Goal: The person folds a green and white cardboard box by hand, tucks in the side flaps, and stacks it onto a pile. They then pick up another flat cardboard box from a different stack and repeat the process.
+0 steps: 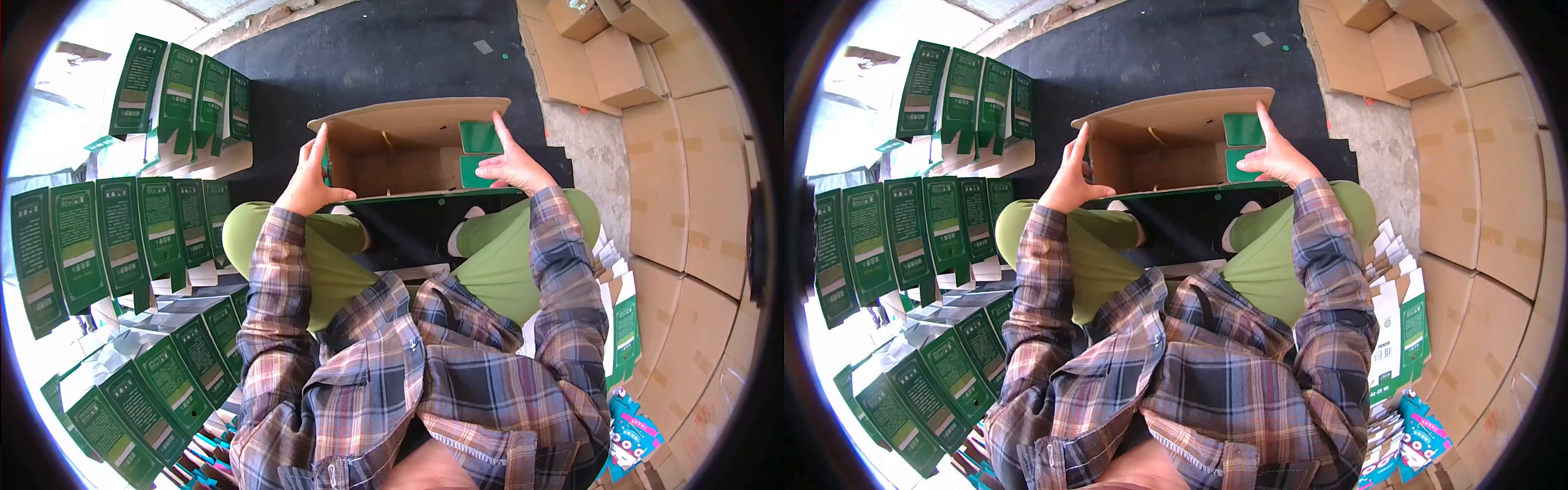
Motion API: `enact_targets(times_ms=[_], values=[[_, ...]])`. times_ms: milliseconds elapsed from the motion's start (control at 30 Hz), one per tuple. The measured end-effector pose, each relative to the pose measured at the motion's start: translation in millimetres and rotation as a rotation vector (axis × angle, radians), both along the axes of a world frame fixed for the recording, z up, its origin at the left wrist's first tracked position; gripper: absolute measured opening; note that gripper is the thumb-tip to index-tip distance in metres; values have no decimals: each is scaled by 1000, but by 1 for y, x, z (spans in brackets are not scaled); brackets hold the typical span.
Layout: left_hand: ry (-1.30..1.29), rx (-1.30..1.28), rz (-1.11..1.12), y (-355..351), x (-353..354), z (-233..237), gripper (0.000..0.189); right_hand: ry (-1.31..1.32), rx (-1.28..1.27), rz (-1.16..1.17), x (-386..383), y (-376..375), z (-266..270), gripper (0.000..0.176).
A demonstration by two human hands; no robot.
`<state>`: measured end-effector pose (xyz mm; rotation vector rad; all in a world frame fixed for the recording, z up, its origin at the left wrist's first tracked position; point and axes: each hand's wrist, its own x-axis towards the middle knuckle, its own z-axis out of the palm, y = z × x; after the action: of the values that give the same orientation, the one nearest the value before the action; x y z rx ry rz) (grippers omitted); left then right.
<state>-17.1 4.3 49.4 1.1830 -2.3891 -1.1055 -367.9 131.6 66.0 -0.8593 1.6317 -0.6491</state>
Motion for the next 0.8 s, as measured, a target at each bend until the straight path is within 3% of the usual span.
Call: enact_targets(times_ms=[33,267,400,433,467,500,567,600,633,667,733,800], values=[[50,205,36,-2,-2,2,126,0,2,0,-1,0,-1,112],[28,432,5,-13,11,-31,115,-61,-4,3,-4,0,1,102],[63,544,-97,-14,14,-21,108,7,-111,46,-20,-5,-22,93],[49,352,-92,-14,12,-26,89,8,-111,41,-21,-6,-33,93],[50,353,-97,-17,11,-31,89,-34,-185,-85,-22,-7,-44,85],[45,372,40,-18,5,-28,77,-75,-258,-209,-22,-8,-46,79],[-31,257,252,-14,-4,-23,48,-87,-260,-264,-25,-7,-47,71],[-27,257,251,-13,-5,-27,48,-104,-265,-315,-26,-8,-47,64],[-124,58,216,-12,-5,-35,45,24,-316,-312,-24,-7,-48,52],[-220,-142,180,-11,-5,-42,43,27,-319,-311,-24,-4,-49,52],[-171,-290,170,0,-13,-42,43,781,-392,63,-15,8,-45,48],[-268,-417,185,8,-21,-40,41,893,-575,183,-2,16,-46,59]])
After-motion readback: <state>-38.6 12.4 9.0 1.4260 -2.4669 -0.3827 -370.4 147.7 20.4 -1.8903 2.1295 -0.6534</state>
